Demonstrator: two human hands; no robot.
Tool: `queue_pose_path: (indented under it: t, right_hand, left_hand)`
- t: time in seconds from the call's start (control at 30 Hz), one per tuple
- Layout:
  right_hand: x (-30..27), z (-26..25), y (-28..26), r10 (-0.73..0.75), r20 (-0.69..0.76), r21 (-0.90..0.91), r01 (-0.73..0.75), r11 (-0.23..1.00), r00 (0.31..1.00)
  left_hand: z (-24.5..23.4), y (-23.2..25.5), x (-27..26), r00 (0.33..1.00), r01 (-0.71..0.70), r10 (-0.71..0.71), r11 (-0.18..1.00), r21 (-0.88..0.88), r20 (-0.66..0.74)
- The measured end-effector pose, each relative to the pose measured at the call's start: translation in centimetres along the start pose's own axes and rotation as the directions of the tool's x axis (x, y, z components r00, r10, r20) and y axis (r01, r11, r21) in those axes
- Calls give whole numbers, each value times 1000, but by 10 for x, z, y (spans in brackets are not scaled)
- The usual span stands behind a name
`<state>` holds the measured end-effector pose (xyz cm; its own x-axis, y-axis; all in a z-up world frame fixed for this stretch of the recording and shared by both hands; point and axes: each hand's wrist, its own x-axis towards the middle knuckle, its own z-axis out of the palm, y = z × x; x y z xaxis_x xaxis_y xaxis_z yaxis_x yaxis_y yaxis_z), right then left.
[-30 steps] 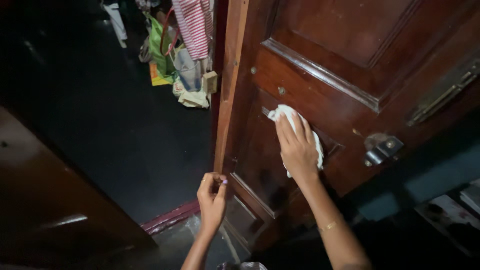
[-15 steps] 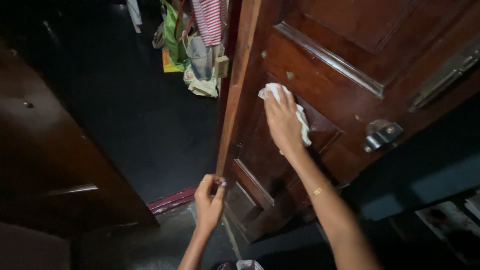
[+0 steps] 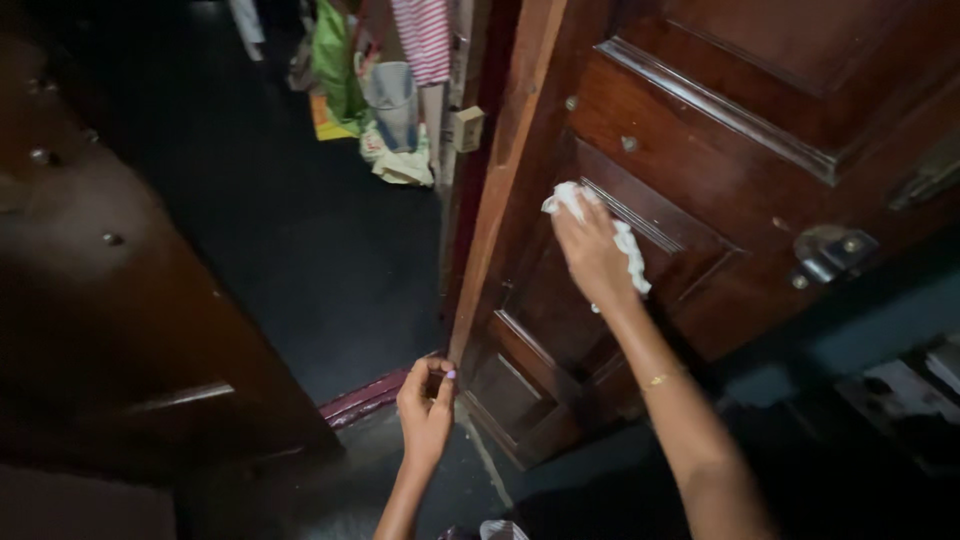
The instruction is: The person wipes the surface of a wooden door using a white cloth. They systematically clean the door panels and frame, moving from the lower sections to the upper sections while holding the cloth with both hands.
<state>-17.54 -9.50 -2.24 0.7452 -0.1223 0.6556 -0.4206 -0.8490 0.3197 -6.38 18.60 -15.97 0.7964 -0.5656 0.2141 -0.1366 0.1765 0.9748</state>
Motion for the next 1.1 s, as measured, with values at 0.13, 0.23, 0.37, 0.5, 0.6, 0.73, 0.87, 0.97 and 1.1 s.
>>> queue_pose_path:
  t: [0.13, 0.23, 0.37, 0.5, 0.6, 0.73, 0.87, 0.97, 1.1]
  right_hand:
    - [-21, 30, -22, 23, 50, 224, -33, 974, 998]
    - [-40, 36, -41, 350, 35, 522, -316, 792, 936]
    - [-63, 22, -98, 621, 284, 886, -447, 121, 731]
    - [-85, -8, -144, 494, 645, 763, -466, -447, 583]
    - [-96, -20, -130, 491, 672, 738, -444, -508, 555]
    - [-111, -23, -104, 664, 312, 686, -645, 336, 679]
    - [-111, -27, -81, 595, -29, 311, -559, 769, 803]
    - [-102, -30, -58, 502, -186, 137, -484, 865, 845]
    - [-80, -33, -15, 416, -217, -123, -448, 886, 883]
  left_hand:
    - [1, -1, 10, 992, 41, -52, 995, 95, 117]
    - [16, -10, 19, 972, 55, -51, 998, -13, 229]
    - [58, -18, 26, 942, 83, 3, 967, -240, 337]
    - [96, -13, 15, 909, 315, -110, 812, -491, 401]
    - [97, -5, 10, 902, 343, -159, 829, -443, 400]
    - [86, -8, 11, 918, 318, -162, 846, -428, 361]
    - [77, -28, 19, 956, 231, -134, 893, -387, 261]
    - [78, -48, 18, 964, 240, -165, 882, -406, 210]
    - [88, -64, 3, 873, 487, -407, 747, -453, 269]
